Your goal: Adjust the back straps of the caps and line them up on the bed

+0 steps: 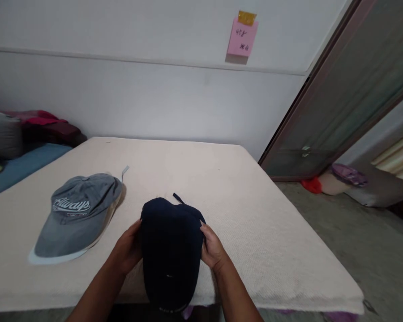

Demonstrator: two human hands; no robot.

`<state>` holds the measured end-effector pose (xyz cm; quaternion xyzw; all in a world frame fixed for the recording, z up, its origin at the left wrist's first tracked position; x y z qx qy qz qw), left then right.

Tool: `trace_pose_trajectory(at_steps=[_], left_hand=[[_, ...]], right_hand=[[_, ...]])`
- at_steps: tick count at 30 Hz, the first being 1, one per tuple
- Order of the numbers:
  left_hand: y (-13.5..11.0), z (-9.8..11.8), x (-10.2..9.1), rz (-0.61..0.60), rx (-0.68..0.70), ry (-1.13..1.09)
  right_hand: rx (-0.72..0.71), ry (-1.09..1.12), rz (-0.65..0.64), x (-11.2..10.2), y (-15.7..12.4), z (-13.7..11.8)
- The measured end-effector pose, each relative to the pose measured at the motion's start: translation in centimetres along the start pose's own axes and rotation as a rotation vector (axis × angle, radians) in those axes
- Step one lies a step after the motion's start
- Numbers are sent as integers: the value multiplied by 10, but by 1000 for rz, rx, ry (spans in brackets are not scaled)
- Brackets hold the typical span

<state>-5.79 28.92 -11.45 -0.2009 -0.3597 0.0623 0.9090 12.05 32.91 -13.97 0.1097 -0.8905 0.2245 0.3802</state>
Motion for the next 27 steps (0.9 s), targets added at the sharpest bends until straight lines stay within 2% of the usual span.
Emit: trace_pose_trajectory(at_steps=[3, 6, 10, 14, 16, 19, 23, 27], left_hand=[[-1, 13, 2, -36, 134, -6], [1, 18, 3, -24, 167, 0], [2, 16, -1, 42, 132, 25], [-6, 3, 2, 11, 17, 31], [-12, -1, 7, -54, -29, 103], [-17, 0, 15, -145, -25, 206], [-11, 9, 14, -132, 38, 224], [-1, 14, 8, -79, 96, 222]], right_hand=[[-2, 27, -21, -4, 3, -3], [60, 10, -83, -4, 3, -3], [92, -19, -107, -4, -2, -7], [51, 3, -48, -3, -8, -12], [55, -35, -84, 8, -10, -14], [82, -131, -211, 38, -14, -21], [-36, -209, -258, 74, -17, -49], [-157, -251, -234, 87, -21, -63]])
Point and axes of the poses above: each hand's wrist, its own y-axis towards the middle knuckle, its own x-axis out of the palm, z = x × y, the point moved 9 cm from there along y, towards the middle knuckle, and after that the axes turned 5 degrees about y, right-handed, at the moved point
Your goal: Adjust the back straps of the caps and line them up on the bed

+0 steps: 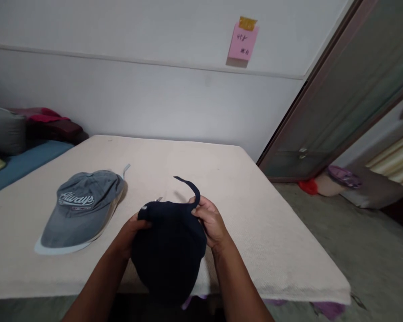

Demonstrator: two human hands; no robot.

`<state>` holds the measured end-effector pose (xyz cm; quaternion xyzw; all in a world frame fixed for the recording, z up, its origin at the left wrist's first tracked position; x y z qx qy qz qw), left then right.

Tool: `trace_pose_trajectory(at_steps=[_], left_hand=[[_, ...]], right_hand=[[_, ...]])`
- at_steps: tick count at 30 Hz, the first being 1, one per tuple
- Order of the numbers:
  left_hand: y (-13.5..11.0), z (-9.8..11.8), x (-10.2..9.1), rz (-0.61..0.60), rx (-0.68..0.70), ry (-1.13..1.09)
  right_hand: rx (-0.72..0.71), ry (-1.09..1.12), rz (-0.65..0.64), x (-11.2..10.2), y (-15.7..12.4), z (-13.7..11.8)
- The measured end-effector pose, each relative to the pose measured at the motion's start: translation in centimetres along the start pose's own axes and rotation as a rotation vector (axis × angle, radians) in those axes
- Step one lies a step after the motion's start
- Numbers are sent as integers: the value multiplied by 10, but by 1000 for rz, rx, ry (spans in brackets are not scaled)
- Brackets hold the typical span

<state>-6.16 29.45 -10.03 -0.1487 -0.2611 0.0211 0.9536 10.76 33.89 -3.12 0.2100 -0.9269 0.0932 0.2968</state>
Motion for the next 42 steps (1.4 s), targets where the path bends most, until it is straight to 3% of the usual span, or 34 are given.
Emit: trace_pose_trajectory(at_steps=[6, 10, 13, 16, 20, 24, 29, 34, 42], left_hand=[[3, -2, -5, 32, 17, -51], [0, -7, 1, 88, -125, -177], [1, -11, 15, 78, -201, -163], [6, -6, 28, -15, -103, -32], [10, -25, 32, -108, -145, 115], [18, -37, 28, -99, -154, 150], [24, -37, 46, -167, -144, 222], [24, -35, 58, -192, -114, 316], [17, -36, 57, -172, -149, 258]], right_hand=[[94, 5, 28, -21, 0, 42], [200, -20, 64, -36, -1, 64], [210, -37, -13, -34, -3, 56], [180, -52, -74, -37, -5, 41], [99, 40, -18, -56, -4, 26], [54, 187, 46, -70, -2, 23], [140, 132, 108, -64, 1, 38], [201, -81, 32, -41, 3, 56], [200, -238, -43, -33, -7, 44]])
Point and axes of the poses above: each hand's wrist, its own y-axis towards the middle knuckle, its own x-axis out of the palm, z = x × y, the point moved 9 cm from there along y, towards the middle knuckle, and after that the axes turned 5 degrees about y, right-handed, at the moved point
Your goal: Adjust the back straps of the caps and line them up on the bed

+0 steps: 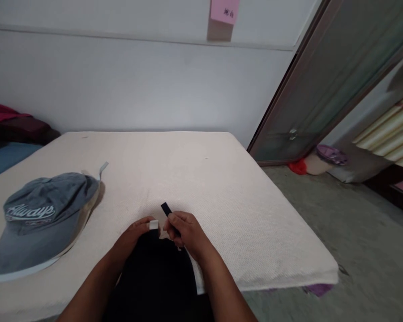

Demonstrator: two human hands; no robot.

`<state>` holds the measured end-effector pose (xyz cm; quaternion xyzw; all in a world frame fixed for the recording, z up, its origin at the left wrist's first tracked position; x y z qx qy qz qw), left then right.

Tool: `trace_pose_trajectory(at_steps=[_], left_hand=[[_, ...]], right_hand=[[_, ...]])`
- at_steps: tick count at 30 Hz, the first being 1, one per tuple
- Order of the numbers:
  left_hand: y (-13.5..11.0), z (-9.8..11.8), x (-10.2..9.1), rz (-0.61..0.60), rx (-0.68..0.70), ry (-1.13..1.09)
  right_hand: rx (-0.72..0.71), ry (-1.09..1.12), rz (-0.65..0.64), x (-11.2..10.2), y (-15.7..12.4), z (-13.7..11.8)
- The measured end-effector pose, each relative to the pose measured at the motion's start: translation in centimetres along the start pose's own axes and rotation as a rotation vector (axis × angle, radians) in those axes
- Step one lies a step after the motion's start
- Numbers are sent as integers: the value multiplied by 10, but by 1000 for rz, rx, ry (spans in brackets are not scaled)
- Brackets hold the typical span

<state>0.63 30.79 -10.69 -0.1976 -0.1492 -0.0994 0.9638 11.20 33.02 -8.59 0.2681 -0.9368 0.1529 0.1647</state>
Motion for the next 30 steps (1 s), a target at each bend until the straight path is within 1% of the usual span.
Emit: trace_pose_trajectory(at_steps=[3, 5, 8, 10, 13, 18, 20, 23, 27, 30], left_hand=[[-4, 6, 3, -31, 43, -48], [-6, 6, 5, -61, 50, -94], [-8, 0, 3, -56, 23, -145], [-7, -6, 1, -47, -7, -165], [-5, -9, 1, -48, -26, -188], [-1, -7, 6, -56, -38, -168], [0, -7, 7, -51, -32, -153], [-1, -10, 12, -85, -30, -136], [0, -11, 18, -116, -29, -115], [1, -10, 20, -128, -28, -93]], right_hand=[[58, -46, -72, 5, -9, 3], [84, -44, -114, 7, -13, 6], [102, -27, -169, 10, -16, 10], [111, -14, -183, 10, -15, 12], [111, 9, -181, 7, -14, 12], [120, 43, -191, 4, -14, 11], [125, 22, -202, 4, -15, 12], [118, -30, -210, 4, -17, 14], [70, -69, -216, 4, -17, 10], [-5, -86, -143, -2, -16, 3]])
Point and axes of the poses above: each hand's wrist, its own y-axis towards the middle knuckle, its own x-axis out of the palm, z = x × y, the point moved 9 cm from there along y, towards the middle knuckle, and after that the axes turned 5 degrees about y, right-handed, at the moved point
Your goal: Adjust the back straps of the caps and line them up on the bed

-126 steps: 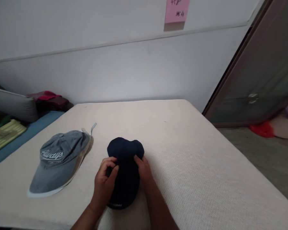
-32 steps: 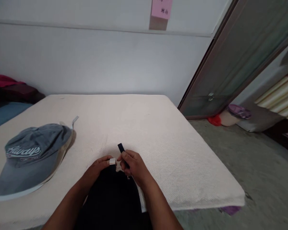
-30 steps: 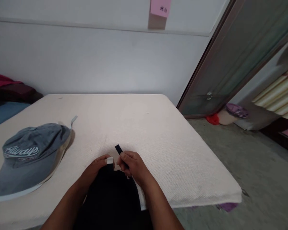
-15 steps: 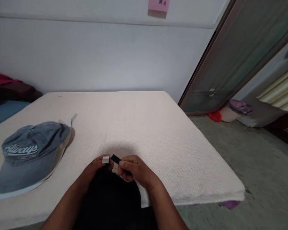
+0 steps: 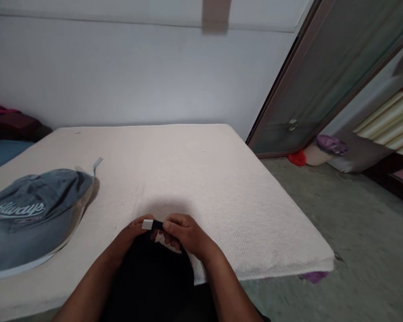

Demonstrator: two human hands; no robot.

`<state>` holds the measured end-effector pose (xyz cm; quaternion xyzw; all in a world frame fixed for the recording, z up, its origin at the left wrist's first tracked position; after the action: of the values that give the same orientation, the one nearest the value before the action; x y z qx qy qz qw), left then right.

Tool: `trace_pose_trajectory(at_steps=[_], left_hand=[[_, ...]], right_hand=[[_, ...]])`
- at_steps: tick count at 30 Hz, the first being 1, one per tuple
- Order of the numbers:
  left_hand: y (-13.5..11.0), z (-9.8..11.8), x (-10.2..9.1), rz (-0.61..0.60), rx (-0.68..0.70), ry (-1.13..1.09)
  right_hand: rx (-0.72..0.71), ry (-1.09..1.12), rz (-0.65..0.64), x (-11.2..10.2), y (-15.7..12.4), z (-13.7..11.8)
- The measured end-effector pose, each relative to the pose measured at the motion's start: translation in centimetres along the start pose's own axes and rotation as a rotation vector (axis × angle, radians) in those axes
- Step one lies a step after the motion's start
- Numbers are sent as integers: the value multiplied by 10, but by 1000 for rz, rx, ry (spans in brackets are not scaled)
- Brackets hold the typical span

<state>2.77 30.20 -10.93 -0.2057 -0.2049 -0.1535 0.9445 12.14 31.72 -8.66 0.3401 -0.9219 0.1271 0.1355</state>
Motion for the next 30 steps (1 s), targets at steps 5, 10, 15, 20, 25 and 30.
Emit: trace_pose_trajectory(at_steps=[5, 10, 15, 20, 25, 30], left_hand=[[4, -1, -4, 26, 0, 19], [6, -3, -8, 65, -3, -27], [6, -3, -6, 78, -1, 4], [5, -5, -7, 126, -24, -40], [4, 1, -3, 88, 4, 13], [5, 0, -6, 103, -5, 30]], right_hand=[[-63, 40, 115, -10, 1, -3], [-47, 70, 113, -10, 2, 1], [-31, 95, 147, -11, 3, 3], [-43, 75, 140, -7, 3, 0], [-55, 92, 251, -18, 3, 1], [-51, 122, 237, -17, 4, 3]])
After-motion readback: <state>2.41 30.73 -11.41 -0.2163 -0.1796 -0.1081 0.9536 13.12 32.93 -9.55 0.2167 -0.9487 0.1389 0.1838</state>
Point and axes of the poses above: each hand's wrist, its own y-axis towards the middle knuckle, its own x-axis out of the palm, z = x × y, the point moved 9 cm from there along y, towards the middle knuckle, and after that the axes turned 5 degrees about y, right-handed, at the moved point
